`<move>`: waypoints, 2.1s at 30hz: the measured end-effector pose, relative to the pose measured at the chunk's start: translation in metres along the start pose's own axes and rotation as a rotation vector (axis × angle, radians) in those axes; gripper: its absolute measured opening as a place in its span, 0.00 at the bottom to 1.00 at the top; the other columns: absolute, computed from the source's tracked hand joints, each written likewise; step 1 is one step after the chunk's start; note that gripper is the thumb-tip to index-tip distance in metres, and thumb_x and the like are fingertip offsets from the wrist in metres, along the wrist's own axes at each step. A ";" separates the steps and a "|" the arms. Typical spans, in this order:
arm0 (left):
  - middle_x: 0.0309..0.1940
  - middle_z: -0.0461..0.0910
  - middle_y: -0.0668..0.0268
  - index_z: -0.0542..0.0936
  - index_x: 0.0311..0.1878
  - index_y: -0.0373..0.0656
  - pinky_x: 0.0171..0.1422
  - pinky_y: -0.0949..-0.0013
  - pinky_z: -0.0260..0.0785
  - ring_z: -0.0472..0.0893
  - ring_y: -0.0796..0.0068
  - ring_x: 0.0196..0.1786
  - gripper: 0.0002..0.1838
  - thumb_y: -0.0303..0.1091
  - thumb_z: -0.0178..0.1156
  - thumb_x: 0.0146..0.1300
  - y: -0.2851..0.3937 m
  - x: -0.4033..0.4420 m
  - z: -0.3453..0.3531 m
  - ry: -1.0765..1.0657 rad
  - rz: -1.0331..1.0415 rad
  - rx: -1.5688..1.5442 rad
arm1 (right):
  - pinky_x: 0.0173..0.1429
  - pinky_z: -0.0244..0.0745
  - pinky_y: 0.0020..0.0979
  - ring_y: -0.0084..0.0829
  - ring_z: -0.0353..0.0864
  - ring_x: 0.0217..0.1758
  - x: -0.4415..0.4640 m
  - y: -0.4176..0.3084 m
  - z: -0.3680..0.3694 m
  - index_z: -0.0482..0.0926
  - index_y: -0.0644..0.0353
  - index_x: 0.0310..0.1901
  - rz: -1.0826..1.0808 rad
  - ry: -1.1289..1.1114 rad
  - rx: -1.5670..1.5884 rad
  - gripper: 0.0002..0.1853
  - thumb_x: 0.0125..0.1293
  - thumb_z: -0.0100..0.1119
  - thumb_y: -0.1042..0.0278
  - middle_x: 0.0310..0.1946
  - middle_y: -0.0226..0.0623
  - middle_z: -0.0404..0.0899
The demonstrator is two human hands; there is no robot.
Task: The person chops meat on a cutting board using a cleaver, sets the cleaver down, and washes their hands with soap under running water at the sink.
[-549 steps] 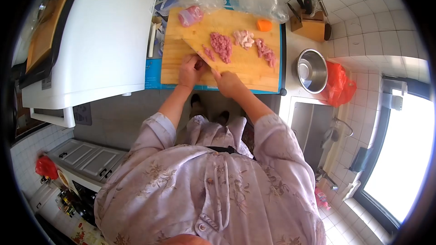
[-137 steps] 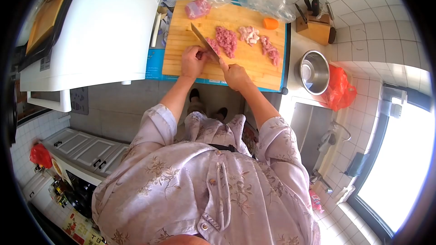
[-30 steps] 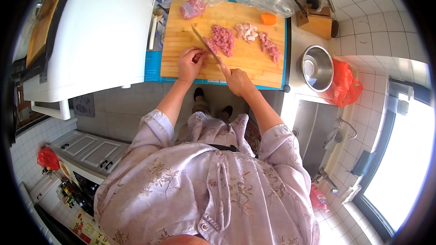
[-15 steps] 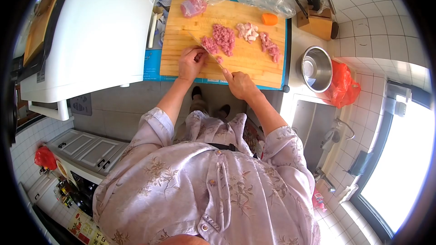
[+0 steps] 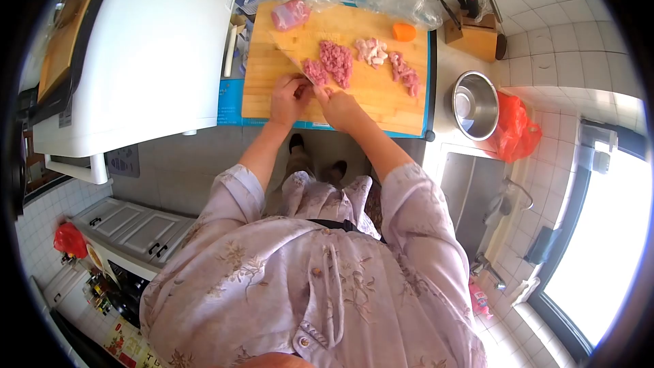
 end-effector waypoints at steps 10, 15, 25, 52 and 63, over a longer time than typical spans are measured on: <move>0.37 0.76 0.57 0.78 0.34 0.38 0.43 0.63 0.70 0.75 0.57 0.40 0.07 0.23 0.63 0.50 -0.006 -0.004 -0.008 0.082 -0.111 -0.024 | 0.44 0.68 0.43 0.55 0.76 0.36 -0.068 0.028 -0.023 0.75 0.74 0.28 0.275 0.004 0.088 0.40 0.66 0.31 0.36 0.24 0.62 0.73; 0.37 0.75 0.57 0.78 0.33 0.37 0.42 0.63 0.70 0.74 0.57 0.39 0.07 0.23 0.63 0.49 -0.009 -0.006 -0.009 0.123 -0.075 0.017 | 0.48 0.68 0.45 0.58 0.74 0.41 -0.067 0.026 -0.024 0.76 0.74 0.33 0.257 -0.017 0.086 0.38 0.66 0.34 0.37 0.31 0.64 0.74; 0.33 0.76 0.60 0.79 0.30 0.39 0.42 0.62 0.69 0.74 0.58 0.38 0.06 0.23 0.63 0.45 0.001 -0.004 -0.010 0.097 -0.003 0.102 | 0.50 0.69 0.48 0.61 0.73 0.43 -0.074 -0.001 -0.033 0.77 0.71 0.37 0.148 -0.109 -0.058 0.32 0.69 0.32 0.44 0.36 0.62 0.75; 0.32 0.74 0.60 0.75 0.33 0.40 0.36 0.66 0.71 0.75 0.62 0.33 0.11 0.24 0.65 0.45 -0.024 -0.009 -0.004 0.113 -0.218 -0.042 | 0.50 0.67 0.47 0.59 0.74 0.44 -0.067 0.033 -0.026 0.78 0.72 0.31 0.346 -0.107 0.069 0.39 0.66 0.32 0.37 0.34 0.65 0.75; 0.30 0.75 0.59 0.78 0.27 0.40 0.39 0.62 0.70 0.74 0.59 0.36 0.08 0.25 0.66 0.40 -0.007 -0.009 -0.014 0.163 -0.040 0.049 | 0.52 0.67 0.45 0.59 0.74 0.46 -0.075 0.021 -0.021 0.77 0.74 0.34 0.248 -0.108 0.044 0.37 0.66 0.34 0.38 0.34 0.67 0.75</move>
Point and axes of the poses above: each hand's wrist, its own x-axis towards the middle knuckle, its own z-axis out of the palm, y = z × x, the point moved 10 cm from there along x, towards the middle knuckle
